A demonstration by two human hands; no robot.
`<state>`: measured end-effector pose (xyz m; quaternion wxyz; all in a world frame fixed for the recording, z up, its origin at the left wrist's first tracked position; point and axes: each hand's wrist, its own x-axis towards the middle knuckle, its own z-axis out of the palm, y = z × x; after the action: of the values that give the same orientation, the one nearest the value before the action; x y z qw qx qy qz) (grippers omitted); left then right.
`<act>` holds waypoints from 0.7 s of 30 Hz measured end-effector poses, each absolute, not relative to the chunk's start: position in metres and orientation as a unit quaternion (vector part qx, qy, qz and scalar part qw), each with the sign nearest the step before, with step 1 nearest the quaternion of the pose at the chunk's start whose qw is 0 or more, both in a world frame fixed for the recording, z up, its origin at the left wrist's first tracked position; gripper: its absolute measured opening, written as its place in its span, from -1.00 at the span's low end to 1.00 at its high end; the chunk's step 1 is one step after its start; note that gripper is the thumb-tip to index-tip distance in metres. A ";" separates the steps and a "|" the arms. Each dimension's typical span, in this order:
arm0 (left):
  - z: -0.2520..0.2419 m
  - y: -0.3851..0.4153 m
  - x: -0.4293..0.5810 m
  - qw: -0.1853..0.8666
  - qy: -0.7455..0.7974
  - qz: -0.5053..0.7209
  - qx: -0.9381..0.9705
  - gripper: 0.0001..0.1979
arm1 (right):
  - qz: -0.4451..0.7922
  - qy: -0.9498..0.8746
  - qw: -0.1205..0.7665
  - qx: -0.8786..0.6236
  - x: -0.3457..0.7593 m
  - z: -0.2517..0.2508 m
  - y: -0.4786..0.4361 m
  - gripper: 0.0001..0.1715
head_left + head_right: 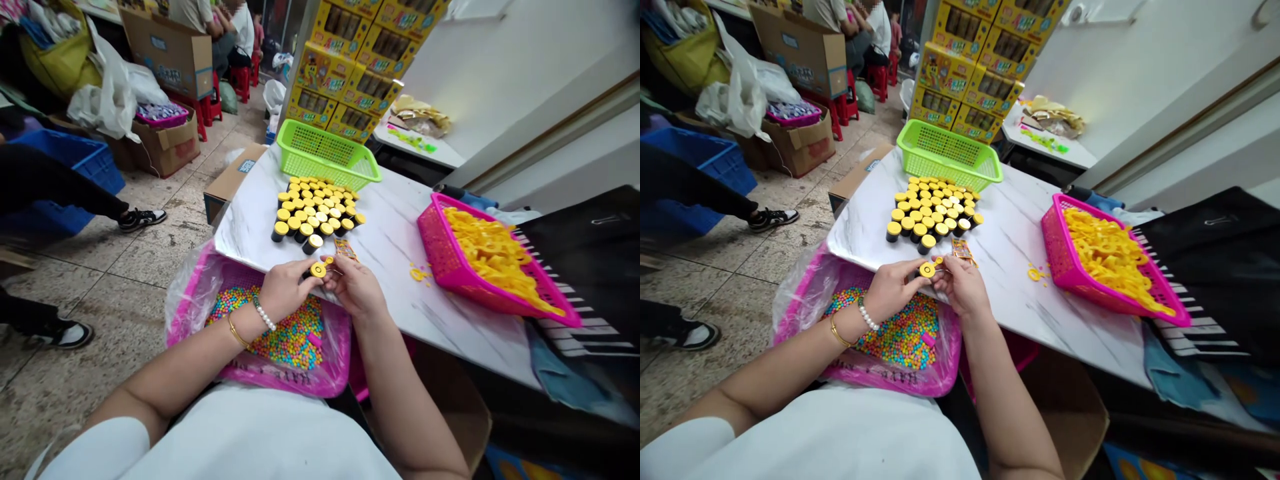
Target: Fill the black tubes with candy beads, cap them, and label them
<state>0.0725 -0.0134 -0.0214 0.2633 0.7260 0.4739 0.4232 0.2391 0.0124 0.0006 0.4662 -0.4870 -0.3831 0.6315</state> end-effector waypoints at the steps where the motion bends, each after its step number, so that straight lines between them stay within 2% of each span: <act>1: -0.022 -0.013 0.072 0.259 0.470 0.420 0.732 -0.70 | 0.641 -0.391 0.452 -0.482 0.242 0.001 0.016 -0.58; 7: -0.021 -0.013 0.069 0.254 0.466 0.393 0.751 -0.67 | 0.673 -0.453 0.338 -0.476 0.244 0.013 0.027 -0.59; 10: -0.019 -0.012 0.070 0.259 0.466 0.381 0.755 -0.70 | 0.645 -0.514 0.298 -0.480 0.239 0.016 0.028 -0.61; 14: -0.018 -0.011 0.069 0.248 0.478 0.369 0.758 -0.71 | 0.600 -0.554 0.307 -0.489 0.235 0.014 0.021 -0.60; 17: -0.019 -0.010 0.064 0.235 0.493 0.366 0.754 -0.72 | 0.575 -0.559 0.349 -0.485 0.234 0.010 0.010 -0.58; 21: -0.015 -0.010 0.058 0.189 0.519 0.336 0.763 -0.82 | 0.482 -0.625 0.367 -0.492 0.227 0.001 0.000 -0.54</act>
<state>0.0580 -0.0095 -0.0153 0.1886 0.7627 0.5193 0.3363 0.2274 0.0001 0.0014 0.3673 -0.4924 -0.6250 0.4817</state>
